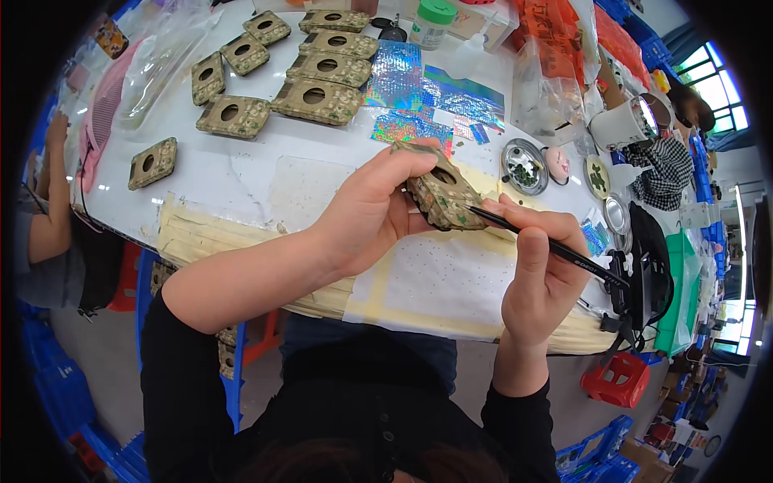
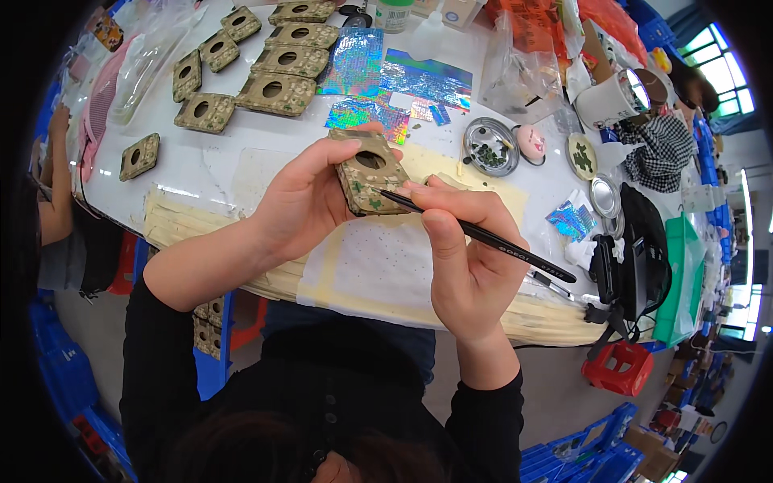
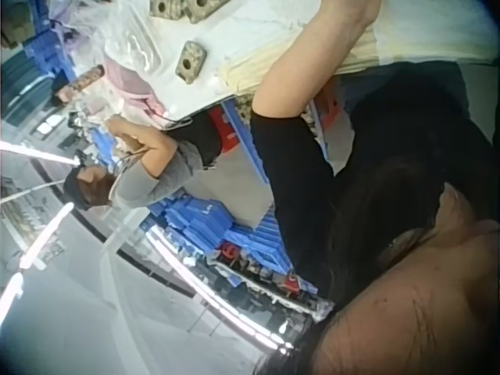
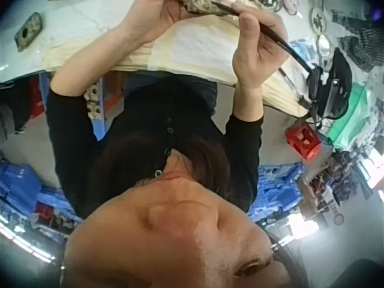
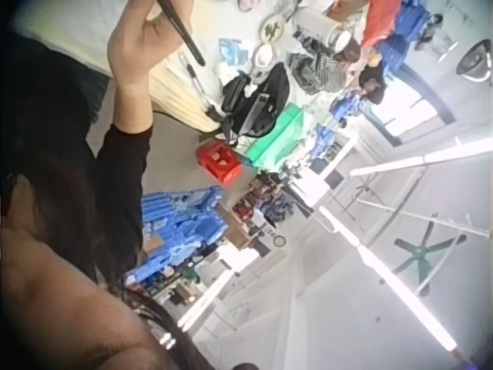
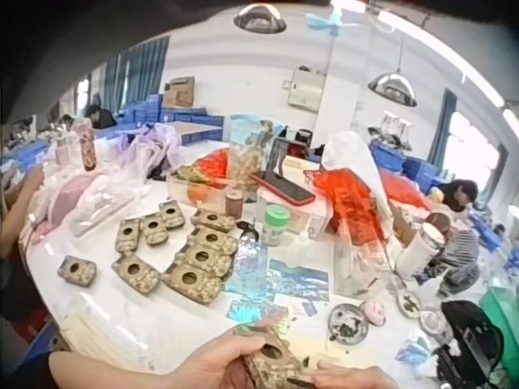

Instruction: Painting camouflage patterns on small plastic toy tank hulls using a brush.

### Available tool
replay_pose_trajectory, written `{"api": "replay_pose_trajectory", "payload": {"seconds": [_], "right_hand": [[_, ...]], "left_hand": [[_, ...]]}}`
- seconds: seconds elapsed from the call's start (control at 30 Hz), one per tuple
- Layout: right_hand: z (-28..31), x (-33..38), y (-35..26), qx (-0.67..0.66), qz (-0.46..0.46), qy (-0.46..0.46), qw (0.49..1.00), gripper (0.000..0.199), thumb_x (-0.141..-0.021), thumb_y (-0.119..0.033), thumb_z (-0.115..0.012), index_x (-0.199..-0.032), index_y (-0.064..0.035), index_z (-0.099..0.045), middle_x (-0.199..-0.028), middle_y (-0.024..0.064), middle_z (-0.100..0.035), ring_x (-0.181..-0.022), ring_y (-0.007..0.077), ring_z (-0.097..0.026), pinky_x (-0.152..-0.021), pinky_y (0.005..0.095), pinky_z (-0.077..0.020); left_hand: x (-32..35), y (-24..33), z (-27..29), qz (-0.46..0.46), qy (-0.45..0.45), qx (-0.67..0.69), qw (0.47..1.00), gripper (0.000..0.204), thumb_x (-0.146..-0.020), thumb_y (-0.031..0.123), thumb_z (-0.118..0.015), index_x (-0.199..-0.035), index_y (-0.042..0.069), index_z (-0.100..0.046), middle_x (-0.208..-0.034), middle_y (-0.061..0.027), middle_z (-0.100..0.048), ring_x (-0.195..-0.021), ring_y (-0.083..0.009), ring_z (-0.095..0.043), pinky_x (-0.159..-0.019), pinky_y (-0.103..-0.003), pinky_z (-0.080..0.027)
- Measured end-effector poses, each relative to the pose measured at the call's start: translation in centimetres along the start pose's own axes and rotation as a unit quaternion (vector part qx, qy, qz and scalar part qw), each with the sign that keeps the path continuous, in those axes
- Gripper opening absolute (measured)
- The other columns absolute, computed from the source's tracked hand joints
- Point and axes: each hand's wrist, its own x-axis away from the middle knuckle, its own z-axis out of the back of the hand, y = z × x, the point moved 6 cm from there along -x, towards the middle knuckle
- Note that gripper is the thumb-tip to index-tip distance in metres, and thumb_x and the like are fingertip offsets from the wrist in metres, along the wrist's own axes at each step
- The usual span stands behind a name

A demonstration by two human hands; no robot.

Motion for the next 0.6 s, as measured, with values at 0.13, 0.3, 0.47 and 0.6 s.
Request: {"api": "replay_pose_trajectory", "payload": {"seconds": [0.13,0.3,0.47,0.6], "right_hand": [[-0.16,0.0,0.04,-0.004,-0.01,0.008,1.0,0.013,-0.09,-0.008,-0.057,-0.092,0.0037,-0.062,-0.086,0.0105,-0.064,-0.088,0.017,-0.062,-0.093,0.0387,-0.0456],[-0.23,-0.03,0.03,0.01,-0.007,0.009,1.0,0.013,-0.089,-0.008,-0.058,-0.091,0.0034,-0.063,-0.086,0.0103,-0.065,-0.084,0.0155,-0.061,-0.093,0.0378,-0.0457],[-0.23,-0.03,-0.09,0.012,-0.006,0.009,1.0,0.013,-0.089,-0.009,-0.059,-0.091,0.0036,-0.063,-0.087,0.0105,-0.065,-0.084,0.016,-0.061,-0.092,0.0371,-0.0459],[-0.27,0.03,0.02,0.017,-0.002,0.014,1.0,0.013,-0.089,-0.009,-0.059,-0.091,0.0036,-0.063,-0.087,0.0105,-0.065,-0.085,0.0165,-0.061,-0.092,0.037,-0.0459]], "left_hand": [[-0.02,-0.03,0.0,0.001,-0.006,0.001,1.0,0.04,-0.091,0.026,-0.048,-0.127,0.008,-0.042,-0.117,-0.009,-0.057,-0.107,-0.019,-0.057,-0.095,-0.038,-0.043],[-0.06,-0.12,0.04,0.005,-0.002,0.003,1.0,0.04,-0.091,0.026,-0.048,-0.127,0.008,-0.042,-0.116,-0.0086,-0.056,-0.107,-0.0188,-0.057,-0.095,-0.038,-0.043],[-0.04,-0.08,-0.09,0.005,-0.004,0.004,1.0,0.041,-0.091,0.026,-0.048,-0.127,0.008,-0.042,-0.117,-0.0085,-0.056,-0.107,-0.019,-0.057,-0.095,-0.039,-0.043],[0.0,-0.02,-0.04,0.005,-0.007,0.001,1.0,0.04,-0.091,0.026,-0.048,-0.127,0.009,-0.042,-0.117,-0.0081,-0.056,-0.106,-0.0191,-0.057,-0.095,-0.039,-0.043]]}}
